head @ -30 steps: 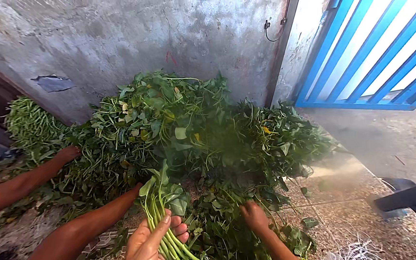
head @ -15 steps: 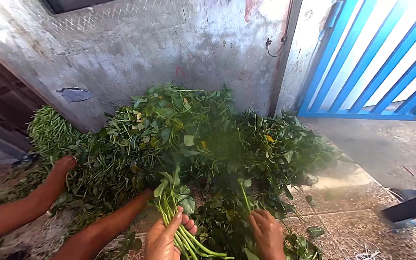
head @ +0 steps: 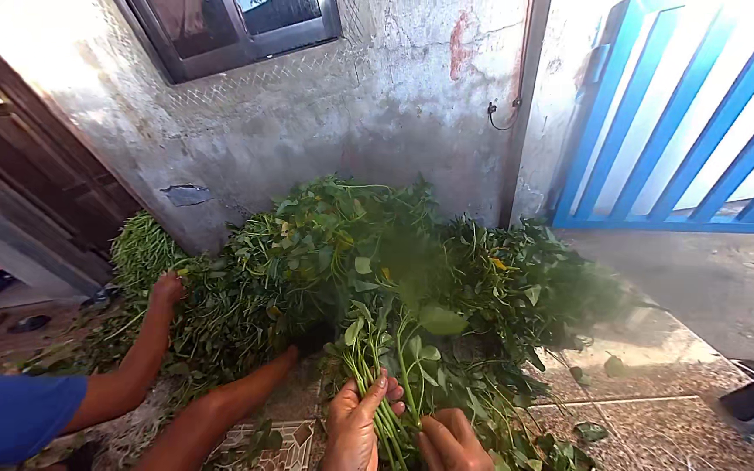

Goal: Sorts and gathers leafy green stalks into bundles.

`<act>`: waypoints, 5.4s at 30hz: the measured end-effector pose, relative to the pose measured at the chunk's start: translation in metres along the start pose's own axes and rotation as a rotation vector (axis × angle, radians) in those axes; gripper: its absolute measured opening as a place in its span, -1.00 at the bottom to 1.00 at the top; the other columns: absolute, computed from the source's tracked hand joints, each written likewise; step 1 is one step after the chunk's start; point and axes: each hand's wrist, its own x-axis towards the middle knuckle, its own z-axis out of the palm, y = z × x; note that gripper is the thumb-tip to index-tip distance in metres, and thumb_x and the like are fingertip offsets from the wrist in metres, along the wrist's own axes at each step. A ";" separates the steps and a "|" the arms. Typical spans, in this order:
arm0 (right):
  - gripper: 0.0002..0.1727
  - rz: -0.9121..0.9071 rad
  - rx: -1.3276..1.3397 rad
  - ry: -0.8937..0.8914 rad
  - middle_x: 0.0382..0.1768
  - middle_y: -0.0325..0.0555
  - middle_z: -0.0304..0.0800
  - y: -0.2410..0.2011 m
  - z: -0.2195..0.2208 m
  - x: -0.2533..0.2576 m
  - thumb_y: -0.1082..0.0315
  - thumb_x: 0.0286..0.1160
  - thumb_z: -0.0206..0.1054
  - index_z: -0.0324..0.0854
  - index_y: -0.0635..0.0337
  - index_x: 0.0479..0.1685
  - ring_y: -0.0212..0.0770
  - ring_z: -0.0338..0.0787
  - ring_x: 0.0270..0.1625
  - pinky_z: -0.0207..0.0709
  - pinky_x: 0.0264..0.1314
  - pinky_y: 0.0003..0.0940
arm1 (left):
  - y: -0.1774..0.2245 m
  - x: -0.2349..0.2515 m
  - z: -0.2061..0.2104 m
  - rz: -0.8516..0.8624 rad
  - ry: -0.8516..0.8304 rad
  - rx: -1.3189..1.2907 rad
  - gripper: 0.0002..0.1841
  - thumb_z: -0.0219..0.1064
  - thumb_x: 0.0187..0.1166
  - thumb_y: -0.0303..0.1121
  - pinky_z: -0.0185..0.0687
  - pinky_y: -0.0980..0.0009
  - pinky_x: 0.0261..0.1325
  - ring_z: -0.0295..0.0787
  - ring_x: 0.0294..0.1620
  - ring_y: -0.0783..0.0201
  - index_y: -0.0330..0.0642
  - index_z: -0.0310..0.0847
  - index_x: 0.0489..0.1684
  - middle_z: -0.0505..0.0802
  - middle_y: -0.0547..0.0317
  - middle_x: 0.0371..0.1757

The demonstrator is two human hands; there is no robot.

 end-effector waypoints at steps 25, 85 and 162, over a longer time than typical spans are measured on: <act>-0.55 0.117 0.567 -0.422 -0.41 -0.03 0.58 -0.002 -0.015 0.000 0.15 0.74 0.27 0.67 0.31 -0.47 -0.23 0.61 -0.27 0.50 -0.21 -0.34 | 0.007 0.003 -0.021 -0.005 -0.365 -0.021 -0.84 0.16 0.69 -0.57 0.87 -0.07 0.06 0.92 -0.10 -0.13 -0.44 0.47 0.10 0.86 -0.26 -0.13; -0.61 -0.083 0.074 -0.743 -0.22 0.08 0.85 0.035 -0.059 -0.046 0.12 0.80 0.13 0.78 0.21 -0.12 0.04 0.87 -0.24 0.69 -0.24 0.09 | 0.049 0.025 -0.042 0.404 0.429 -0.122 -0.82 -0.01 0.90 -0.30 0.55 0.47 -0.78 0.42 -0.83 0.38 -0.12 0.34 -0.17 0.47 0.27 -0.67; -0.62 0.062 0.135 -0.361 -0.15 0.02 0.90 0.015 -0.027 0.000 0.12 0.56 0.42 0.75 0.23 0.15 0.02 0.87 -0.12 0.59 0.08 0.27 | -0.005 0.005 -0.018 0.090 -0.104 0.143 -0.76 0.40 0.41 -0.73 0.82 0.29 -0.44 0.82 -0.46 0.12 -0.48 0.56 -0.01 0.84 -0.13 -0.29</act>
